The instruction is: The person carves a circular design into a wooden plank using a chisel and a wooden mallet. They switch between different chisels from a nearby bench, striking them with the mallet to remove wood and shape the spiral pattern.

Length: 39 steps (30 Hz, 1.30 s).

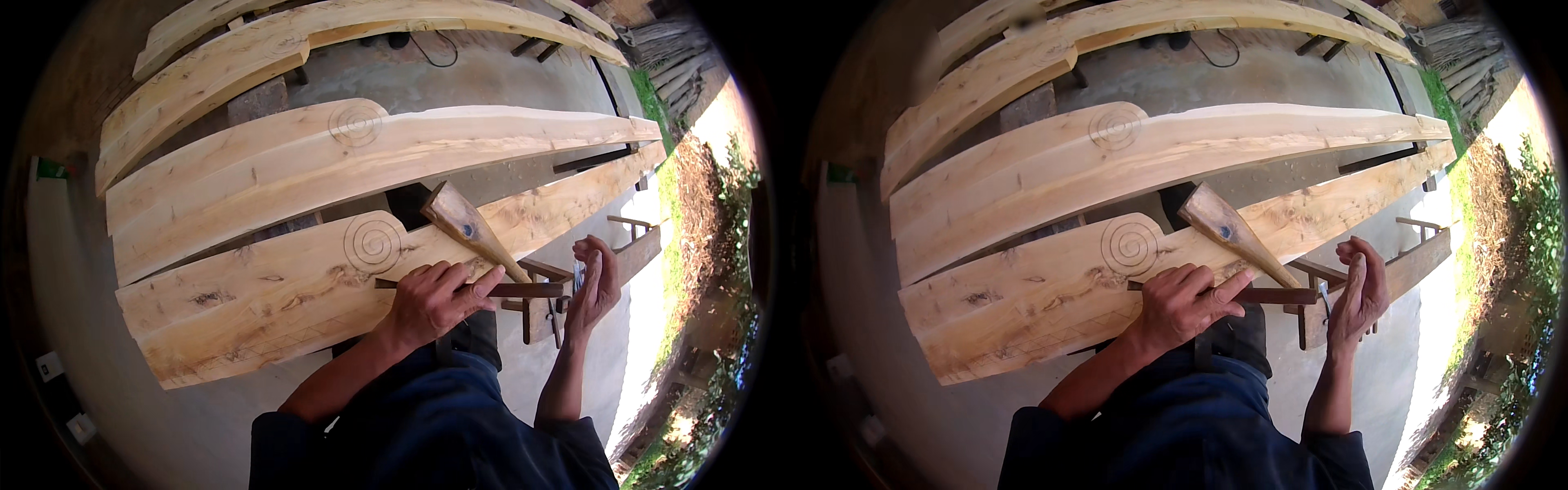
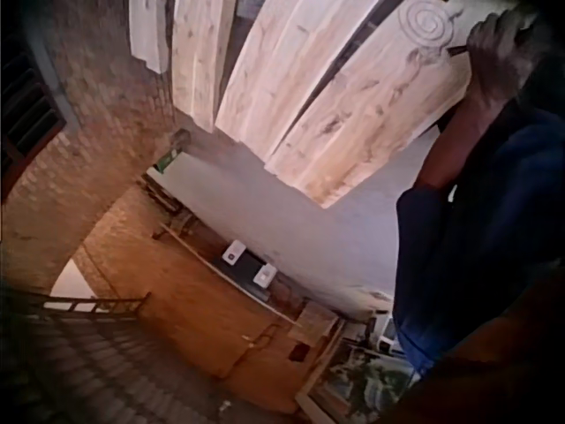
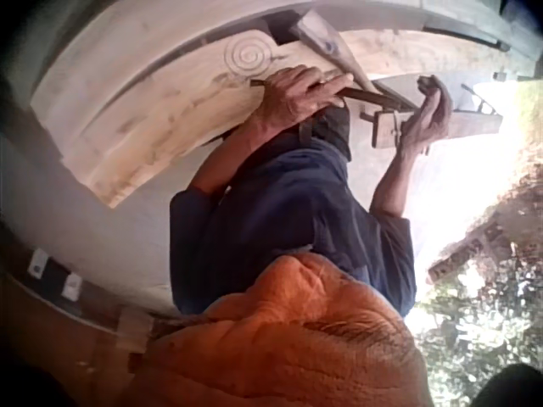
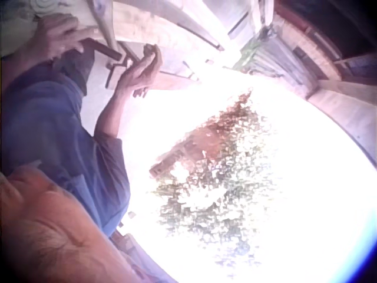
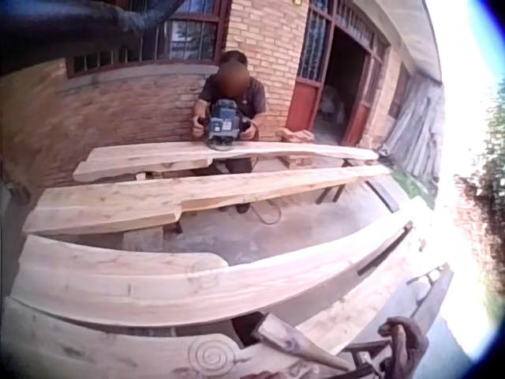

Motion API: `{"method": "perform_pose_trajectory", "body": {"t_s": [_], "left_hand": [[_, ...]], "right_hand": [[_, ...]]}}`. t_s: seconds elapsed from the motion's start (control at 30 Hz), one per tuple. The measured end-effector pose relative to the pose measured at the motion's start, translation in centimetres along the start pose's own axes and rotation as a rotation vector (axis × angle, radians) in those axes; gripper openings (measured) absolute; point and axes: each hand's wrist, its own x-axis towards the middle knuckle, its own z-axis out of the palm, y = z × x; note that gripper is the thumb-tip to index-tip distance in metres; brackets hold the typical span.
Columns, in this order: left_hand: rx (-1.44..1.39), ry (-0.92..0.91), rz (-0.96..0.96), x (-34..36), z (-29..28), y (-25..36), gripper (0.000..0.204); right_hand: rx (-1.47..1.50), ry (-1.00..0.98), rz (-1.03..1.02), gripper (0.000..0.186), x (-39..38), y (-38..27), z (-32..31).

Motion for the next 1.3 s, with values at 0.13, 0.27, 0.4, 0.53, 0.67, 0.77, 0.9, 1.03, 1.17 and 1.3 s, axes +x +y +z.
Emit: {"method": "perform_pose_trajectory", "body": {"t_s": [0.13,0.27,0.4,0.53,0.67,0.77,0.9,1.03,1.17,1.3], "left_hand": [[-0.002,0.121,0.026,0.6,2.0,-1.7,0.050],[-0.021,0.177,0.039,1.5,2.9,-3.1,0.046],[0.002,0.213,0.057,2.3,2.7,-3.8,0.045],[0.023,0.261,0.058,2.7,3.1,-4.5,0.045],[-0.014,0.317,0.068,3.2,3.3,-4.5,0.041],[-0.015,0.299,0.071,2.8,3.5,-4.6,0.038],[-0.021,0.306,0.064,2.5,3.7,-4.7,0.038],[-0.018,0.330,0.055,2.5,4.0,-4.8,0.039],[0.001,0.334,0.042,2.3,3.9,-5.2,0.042],[-0.008,0.333,0.039,2.2,4.0,-5.3,0.043]], "right_hand": [[-0.173,-0.238,0.027,0.051,-1.5,5.4,7.0],[-0.008,-0.397,0.046,0.067,-3.4,5.6,11.5],[-0.288,-0.440,-0.262,0.069,-3.3,4.9,13.0],[-0.260,-0.378,-0.327,0.057,-3.0,4.1,14.3],[-0.276,-0.290,-0.437,0.051,-3.3,5.8,14.9],[-0.281,-0.292,-0.462,0.052,-3.4,5.9,15.0],[-0.298,-0.292,-0.468,0.051,-3.3,5.5,15.1],[-0.319,-0.288,-0.450,0.050,-3.3,5.4,15.1],[-0.323,-0.293,-0.374,0.050,-3.5,5.1,15.3],[-0.324,-0.278,-0.370,0.053,-3.6,5.3,15.3]]}}
